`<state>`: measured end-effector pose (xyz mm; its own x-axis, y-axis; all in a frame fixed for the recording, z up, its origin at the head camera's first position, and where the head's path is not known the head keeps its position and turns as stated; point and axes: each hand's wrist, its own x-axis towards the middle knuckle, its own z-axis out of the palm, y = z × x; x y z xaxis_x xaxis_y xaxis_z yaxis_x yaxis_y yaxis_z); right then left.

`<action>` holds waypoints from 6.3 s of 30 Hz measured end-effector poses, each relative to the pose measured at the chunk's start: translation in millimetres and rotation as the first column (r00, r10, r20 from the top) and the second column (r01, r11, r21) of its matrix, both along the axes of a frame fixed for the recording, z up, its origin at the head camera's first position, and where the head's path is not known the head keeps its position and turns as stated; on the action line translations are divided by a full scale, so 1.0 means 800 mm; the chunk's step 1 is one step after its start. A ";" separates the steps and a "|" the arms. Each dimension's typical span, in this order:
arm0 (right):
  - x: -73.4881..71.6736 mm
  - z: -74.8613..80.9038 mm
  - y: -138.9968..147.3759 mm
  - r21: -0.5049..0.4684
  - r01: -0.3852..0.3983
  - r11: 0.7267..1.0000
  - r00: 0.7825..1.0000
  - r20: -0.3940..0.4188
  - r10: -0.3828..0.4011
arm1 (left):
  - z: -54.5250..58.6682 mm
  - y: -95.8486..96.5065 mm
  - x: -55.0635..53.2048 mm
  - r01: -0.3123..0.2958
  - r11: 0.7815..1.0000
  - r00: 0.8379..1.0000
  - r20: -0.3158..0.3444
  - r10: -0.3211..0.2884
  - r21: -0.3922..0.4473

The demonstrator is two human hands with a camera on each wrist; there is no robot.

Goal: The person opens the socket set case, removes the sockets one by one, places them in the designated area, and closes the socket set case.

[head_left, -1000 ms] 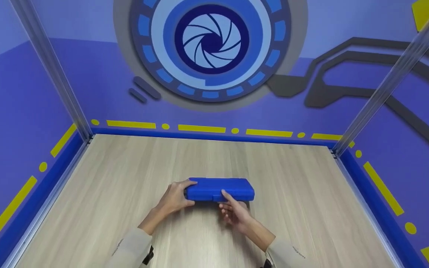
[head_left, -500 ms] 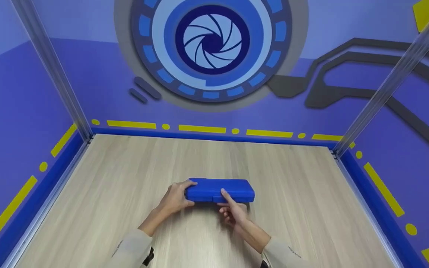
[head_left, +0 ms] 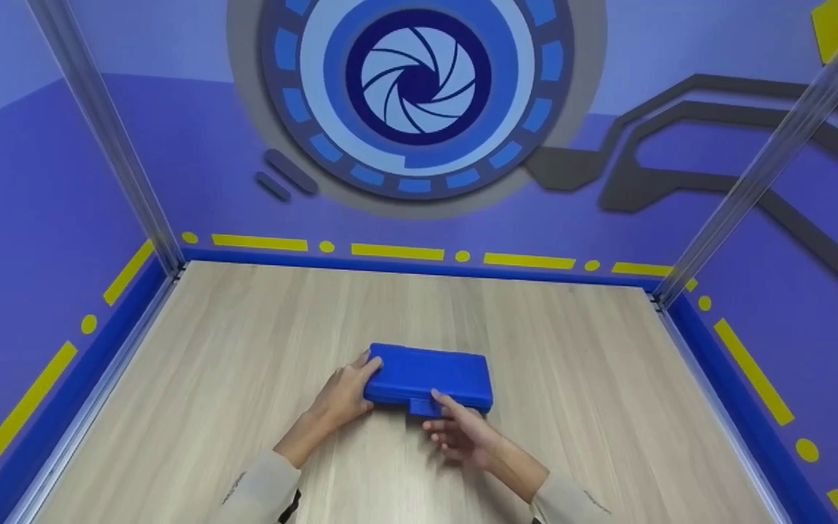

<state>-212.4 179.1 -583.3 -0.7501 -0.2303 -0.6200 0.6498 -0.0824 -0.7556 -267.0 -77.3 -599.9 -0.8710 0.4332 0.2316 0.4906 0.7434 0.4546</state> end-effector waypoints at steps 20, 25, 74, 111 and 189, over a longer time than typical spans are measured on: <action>-0.003 -0.015 0.094 0.419 0.057 0.906 0.844 -0.504 0.180 | -0.004 -0.005 0.018 -0.008 0.998 0.997 0.070 0.012 -0.062; -0.008 -0.018 0.081 0.530 0.140 0.836 0.796 -0.562 0.223 | -0.004 -0.009 0.021 0.016 1.000 0.998 0.067 -0.015 -0.009; -0.052 -0.016 0.117 0.548 0.087 0.832 0.607 -0.691 0.392 | 0.015 -0.026 -0.036 -0.026 0.915 0.938 0.327 -0.117 0.403; -0.051 -0.027 0.108 0.613 -0.015 0.790 0.585 -0.635 0.505 | -0.007 -0.039 -0.032 0.011 0.967 0.947 0.309 -0.092 0.253; -0.075 -0.012 0.080 0.727 0.147 0.671 0.567 -0.618 0.545 | -0.008 -0.014 0.006 0.081 0.979 0.879 0.449 -0.159 0.189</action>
<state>-272.6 243.5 -593.1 -0.9616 -0.2515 0.1104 -0.2565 0.6786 -0.6883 -262.1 -88.3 -606.2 -0.8397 0.5325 -0.1069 0.2781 0.5906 0.7575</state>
